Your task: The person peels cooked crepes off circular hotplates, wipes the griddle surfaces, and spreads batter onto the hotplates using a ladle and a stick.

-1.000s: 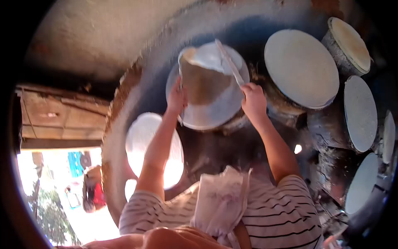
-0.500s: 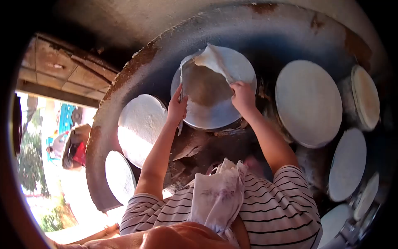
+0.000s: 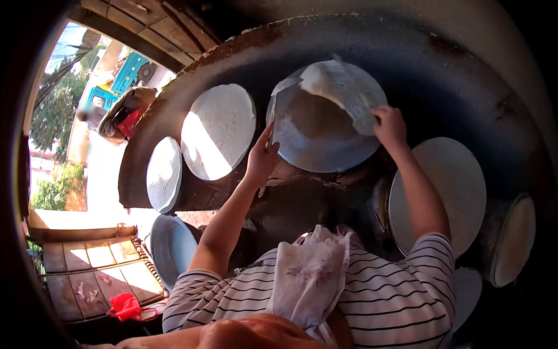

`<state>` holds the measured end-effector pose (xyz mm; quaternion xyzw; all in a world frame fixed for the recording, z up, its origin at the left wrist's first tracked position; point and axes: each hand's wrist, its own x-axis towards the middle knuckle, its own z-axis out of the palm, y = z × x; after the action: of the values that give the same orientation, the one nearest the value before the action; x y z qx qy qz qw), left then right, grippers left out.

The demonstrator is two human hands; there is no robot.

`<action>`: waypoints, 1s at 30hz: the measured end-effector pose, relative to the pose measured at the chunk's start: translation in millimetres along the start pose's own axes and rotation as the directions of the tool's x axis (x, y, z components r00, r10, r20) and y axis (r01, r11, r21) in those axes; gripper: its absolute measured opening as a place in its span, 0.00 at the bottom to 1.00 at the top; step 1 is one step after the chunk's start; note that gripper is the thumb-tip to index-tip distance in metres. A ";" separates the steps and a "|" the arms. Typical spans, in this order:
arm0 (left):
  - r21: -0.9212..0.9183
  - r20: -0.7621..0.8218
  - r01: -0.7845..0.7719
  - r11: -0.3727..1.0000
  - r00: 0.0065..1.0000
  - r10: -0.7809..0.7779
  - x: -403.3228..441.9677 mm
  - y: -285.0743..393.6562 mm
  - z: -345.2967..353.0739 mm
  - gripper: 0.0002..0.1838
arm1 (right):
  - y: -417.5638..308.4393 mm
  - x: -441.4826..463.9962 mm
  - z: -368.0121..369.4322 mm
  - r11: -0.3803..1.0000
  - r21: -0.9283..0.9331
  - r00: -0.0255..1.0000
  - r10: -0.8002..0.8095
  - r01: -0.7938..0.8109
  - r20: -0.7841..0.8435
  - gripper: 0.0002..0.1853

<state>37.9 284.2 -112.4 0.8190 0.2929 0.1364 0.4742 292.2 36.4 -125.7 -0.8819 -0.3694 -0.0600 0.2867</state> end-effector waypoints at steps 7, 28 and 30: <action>0.053 0.039 0.296 0.954 0.954 -0.298 -64.4 35.1 -17.5 0.30 | -34.4 11.4 38.0 0.936 0.307 0.974 -0.208 0.172 0.089 0.17; 0.081 0.290 0.125 0.989 0.946 -0.143 -79.4 39.1 10.0 0.33 | 16.7 110.6 41.8 0.806 0.567 0.854 -0.406 0.168 0.324 0.19; 0.092 0.284 0.236 0.967 0.925 -0.253 -95.8 45.6 -4.1 0.34 | 18.6 87.9 33.4 0.787 0.577 0.813 -0.474 0.218 0.339 0.19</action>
<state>-24.0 211.5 -66.0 0.8001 0.3230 -0.0550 0.5024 364.7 98.6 -134.1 -0.6745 -0.5893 0.2013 0.3965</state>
